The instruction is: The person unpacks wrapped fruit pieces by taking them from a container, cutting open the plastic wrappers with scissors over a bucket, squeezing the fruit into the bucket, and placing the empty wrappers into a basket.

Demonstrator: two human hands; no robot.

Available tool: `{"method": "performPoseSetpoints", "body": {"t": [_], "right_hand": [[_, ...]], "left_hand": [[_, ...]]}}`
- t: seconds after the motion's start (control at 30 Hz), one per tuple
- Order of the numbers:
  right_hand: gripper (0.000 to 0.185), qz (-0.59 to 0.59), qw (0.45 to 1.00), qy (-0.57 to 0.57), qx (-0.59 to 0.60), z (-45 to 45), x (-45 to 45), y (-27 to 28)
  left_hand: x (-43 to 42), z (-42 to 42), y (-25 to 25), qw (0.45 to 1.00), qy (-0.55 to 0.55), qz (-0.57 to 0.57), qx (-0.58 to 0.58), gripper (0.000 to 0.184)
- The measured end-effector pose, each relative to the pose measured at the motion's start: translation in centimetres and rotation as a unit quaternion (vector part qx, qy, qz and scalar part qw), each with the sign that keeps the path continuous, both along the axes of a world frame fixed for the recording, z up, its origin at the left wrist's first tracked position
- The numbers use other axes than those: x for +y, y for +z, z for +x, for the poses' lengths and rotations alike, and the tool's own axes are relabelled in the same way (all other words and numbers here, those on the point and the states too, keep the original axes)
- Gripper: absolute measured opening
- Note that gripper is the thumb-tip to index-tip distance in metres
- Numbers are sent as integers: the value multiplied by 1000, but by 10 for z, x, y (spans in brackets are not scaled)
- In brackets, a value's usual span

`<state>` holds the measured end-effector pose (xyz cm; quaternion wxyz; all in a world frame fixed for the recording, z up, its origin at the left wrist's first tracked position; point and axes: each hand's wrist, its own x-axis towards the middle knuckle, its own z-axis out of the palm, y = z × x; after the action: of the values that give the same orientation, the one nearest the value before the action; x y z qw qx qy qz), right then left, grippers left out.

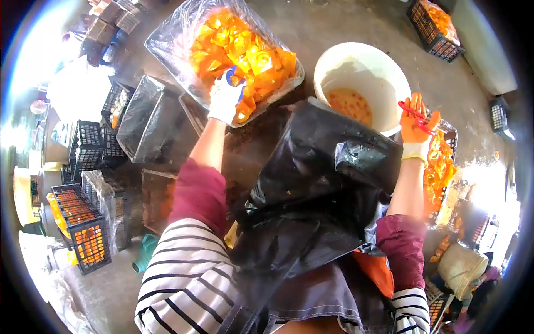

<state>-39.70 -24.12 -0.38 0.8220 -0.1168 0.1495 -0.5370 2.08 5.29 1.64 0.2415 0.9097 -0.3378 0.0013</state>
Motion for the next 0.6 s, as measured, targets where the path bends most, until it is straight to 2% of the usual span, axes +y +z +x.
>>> {"method": "performPoseSetpoints", "body": {"t": [0.03,0.07,0.1,0.13,0.17,0.2,0.23,0.27,0.3,0.37,0.4,0.47,0.5,0.57,0.6], "right_hand": [[69,-25,998,55,-27,3,-1,-2],[68,-76,979,157,-103,4,-13,-21],[66,-130,946,246,-168,-8,-27,-29],[60,-145,947,229,-169,1,-20,-21],[55,-158,949,213,-171,12,-11,-11],[51,-172,950,197,-172,22,-3,-2],[49,-97,980,144,-96,22,6,10],[47,-16,995,94,-30,26,14,19],[46,-47,989,123,-65,24,10,12],[42,-33,989,130,-69,31,12,11],[42,-9,995,99,-20,34,16,16],[41,39,996,43,75,46,28,35],[41,30,994,51,93,47,28,33],[40,10,990,74,122,49,23,27],[40,-10,986,102,132,47,21,21]], "left_hand": [[6,7,-5,1000,-15,17,0,63],[5,14,-10,999,-37,32,0,63],[6,34,-36,997,-69,2,42,66],[-2,18,-2,990,-80,113,-4,69],[-6,36,-27,989,-101,87,56,74],[-19,25,-24,993,-32,104,49,73],[-21,65,-65,993,-65,63,70,72],[-23,77,-75,990,-58,43,123,71],[-24,88,-84,983,-48,22,175,70],[-17,101,-81,957,15,-41,288,65],[-8,101,-77,912,29,-148,381,62],[7,89,-52,756,69,-365,539,54],[12,79,-39,720,66,-411,556,53],[17,59,-25,692,54,-456,556,50],[8,45,-16,700,51,-453,549,46]]}}
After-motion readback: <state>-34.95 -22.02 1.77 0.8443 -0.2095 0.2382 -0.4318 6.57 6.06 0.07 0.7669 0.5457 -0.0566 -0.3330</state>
